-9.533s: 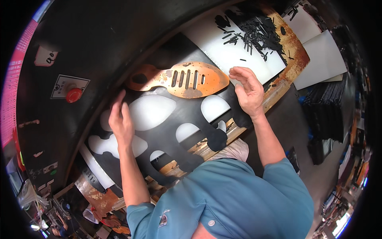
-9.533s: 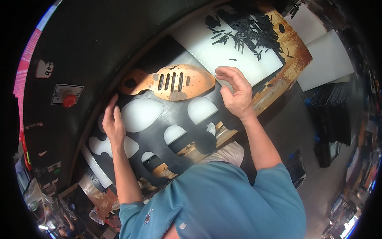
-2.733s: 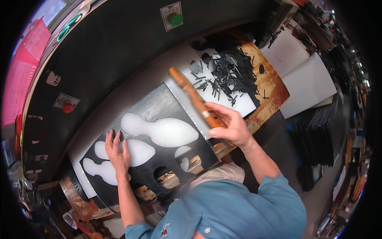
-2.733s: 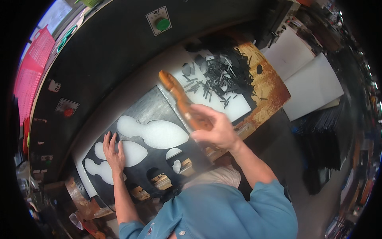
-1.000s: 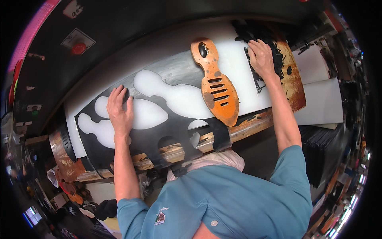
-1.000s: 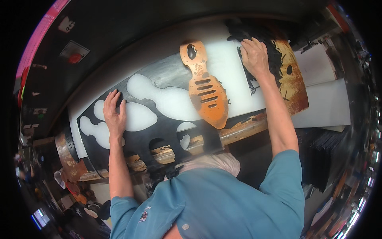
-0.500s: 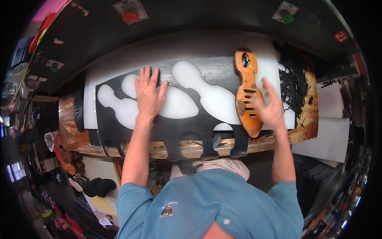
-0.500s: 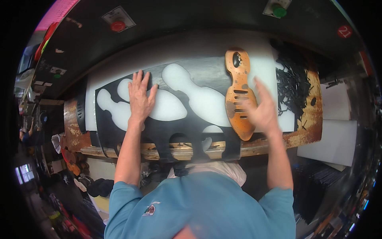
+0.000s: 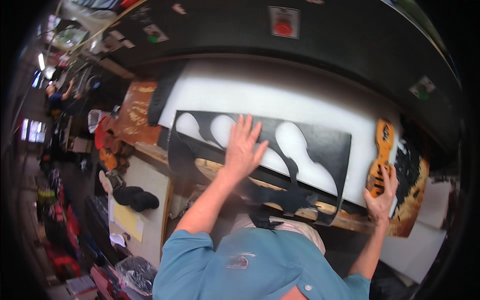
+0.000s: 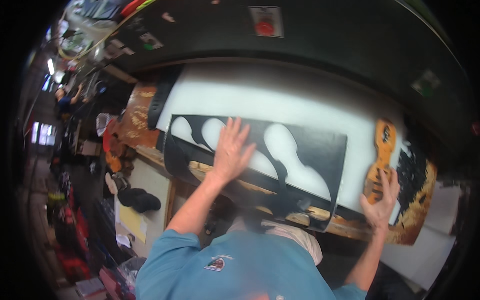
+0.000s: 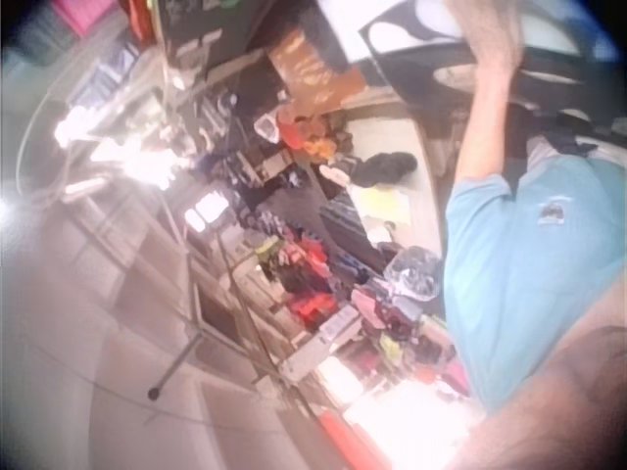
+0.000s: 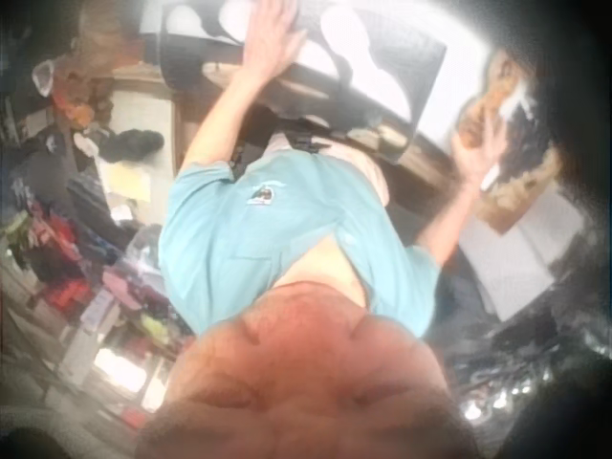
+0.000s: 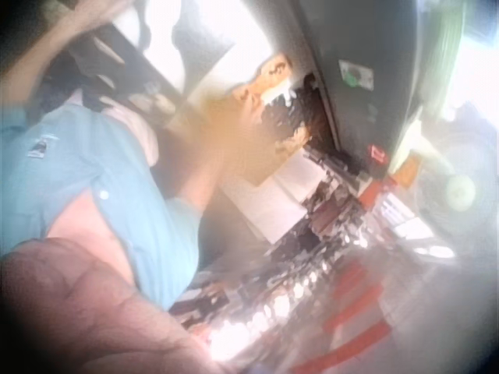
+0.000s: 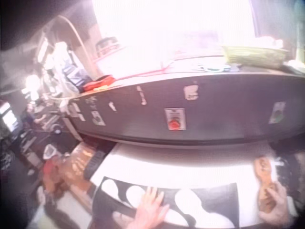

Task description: The person places black material sheets onto a cutting machine, aligns them with a template, and presses a button to cut out multiple shoe insole shapes. They remove the cut pieces and trim excess material with a wooden tool, repeating the process with new sheets.

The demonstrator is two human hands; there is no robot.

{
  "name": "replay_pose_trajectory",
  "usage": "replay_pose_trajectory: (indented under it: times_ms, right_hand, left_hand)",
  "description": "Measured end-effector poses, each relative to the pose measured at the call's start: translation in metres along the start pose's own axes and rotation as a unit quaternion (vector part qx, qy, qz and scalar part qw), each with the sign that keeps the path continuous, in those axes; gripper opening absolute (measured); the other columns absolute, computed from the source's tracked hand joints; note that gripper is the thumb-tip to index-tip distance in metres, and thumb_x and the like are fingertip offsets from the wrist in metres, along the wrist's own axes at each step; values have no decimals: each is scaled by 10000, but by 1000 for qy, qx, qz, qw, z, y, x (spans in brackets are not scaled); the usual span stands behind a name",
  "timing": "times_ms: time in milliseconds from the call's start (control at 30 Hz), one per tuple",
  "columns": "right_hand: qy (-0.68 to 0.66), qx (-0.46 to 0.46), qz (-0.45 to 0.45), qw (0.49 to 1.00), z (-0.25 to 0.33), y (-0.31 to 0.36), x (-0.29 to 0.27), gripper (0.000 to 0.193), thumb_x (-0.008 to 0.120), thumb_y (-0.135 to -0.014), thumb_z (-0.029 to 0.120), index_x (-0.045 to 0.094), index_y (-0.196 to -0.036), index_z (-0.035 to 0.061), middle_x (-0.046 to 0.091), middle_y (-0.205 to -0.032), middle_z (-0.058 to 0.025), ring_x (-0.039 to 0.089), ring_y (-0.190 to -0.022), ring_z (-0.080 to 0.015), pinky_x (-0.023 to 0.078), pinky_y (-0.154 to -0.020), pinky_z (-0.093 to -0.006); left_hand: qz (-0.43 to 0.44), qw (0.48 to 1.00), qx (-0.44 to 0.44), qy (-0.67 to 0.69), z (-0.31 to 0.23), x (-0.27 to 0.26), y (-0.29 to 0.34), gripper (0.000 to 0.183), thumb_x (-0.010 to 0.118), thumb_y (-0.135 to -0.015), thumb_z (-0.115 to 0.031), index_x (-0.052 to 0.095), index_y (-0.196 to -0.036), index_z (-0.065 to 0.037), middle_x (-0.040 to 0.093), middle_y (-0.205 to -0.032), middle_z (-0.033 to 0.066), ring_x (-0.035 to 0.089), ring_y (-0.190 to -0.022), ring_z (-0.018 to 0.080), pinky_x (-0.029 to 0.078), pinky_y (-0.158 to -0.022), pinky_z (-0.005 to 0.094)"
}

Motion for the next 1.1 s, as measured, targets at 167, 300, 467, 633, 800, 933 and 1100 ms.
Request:
replay_pose_trajectory:
  times_ms: [167, 300, 467, 633, 800, 933, 1100]
  right_hand:
    - [1, -11, -46, 999, 22, -13, 15, 755, 775, -783, 105, 572, -1508, 38, 457, -1621, -218, 431, -1491, -418, 375, -1231, -509]
    - [-87, -140, 9, 986, 100, -17, 74, 840, 878, -795, 222, 540, -1540, 31, 453, -1629, -247, 406, -1525, -441, 327, -1266, -546]
    - [-42, -230, -57, 971, 138, -14, 110, 720, 923, -772, 381, 634, -1265, -58, 584, -1398, -284, 551, -1289, -504, 426, -1125, -612]
    - [-3, -195, -108, 975, 156, 19, 112, 583, 910, -784, 365, 685, -1184, 6, 626, -1381, -235, 580, -1306, -452, 435, -1160, -572]
    - [12, -124, -169, 978, 186, 57, 116, 441, 913, -734, 291, 658, -1017, 68, 671, -1176, -128, 631, -1138, -313, 477, -984, -480]
    - [37, -54, -193, 979, 201, 100, 109, 342, 886, -759, 222, 616, -932, 103, 596, -875, -49, 637, -866, -246, 440, -782, -421]
    - [20, -50, -234, 971, 204, 191, 112, 204, 814, -882, 196, 691, -1003, 87, 625, -855, -62, 647, -780, -285, 494, -716, -423]
  left_hand:
    - [33, 998, -47, 22, -18, -30, 48, 660, 781, -953, -265, 546, -1515, -12, 404, -1665, 287, 350, -1545, 526, 294, -1226, 691]
    - [60, 996, -56, 24, -19, -36, 57, 659, 786, -949, -298, 564, -1508, -30, 417, -1674, 241, 348, -1568, 473, 253, -1230, 718]
    - [81, 996, -13, 17, 15, -40, 56, 705, 791, -946, -332, 532, -1540, -55, 463, -1652, 209, 390, -1562, 408, 195, -1244, 709]
    - [113, 990, 61, 58, 45, -55, 46, 664, 766, -961, -213, 507, -1534, 1, 477, -1630, 238, 403, -1546, 426, 207, -1276, 642]
    - [35, 990, 134, 32, 64, -58, 30, 463, 820, -907, -223, 666, -1296, -27, 664, -1215, 170, 607, -1127, 372, 406, -1048, 500]
    - [102, 974, 157, 128, 68, -53, 25, 194, 802, -939, -162, 671, -963, -20, 645, -876, 126, 617, -825, 338, 477, -813, 443]
    - [193, 931, 240, 195, 35, -62, 33, 88, 734, -960, -43, 665, -947, 9, 616, -829, 176, 601, -743, 379, 481, -671, 454]
Point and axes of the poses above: each hand's wrist, its own y-axis away from the middle knuckle, its own x-axis out of the palm, z = x × y, the point moved 1 cm from there along -y, towards the middle knuckle
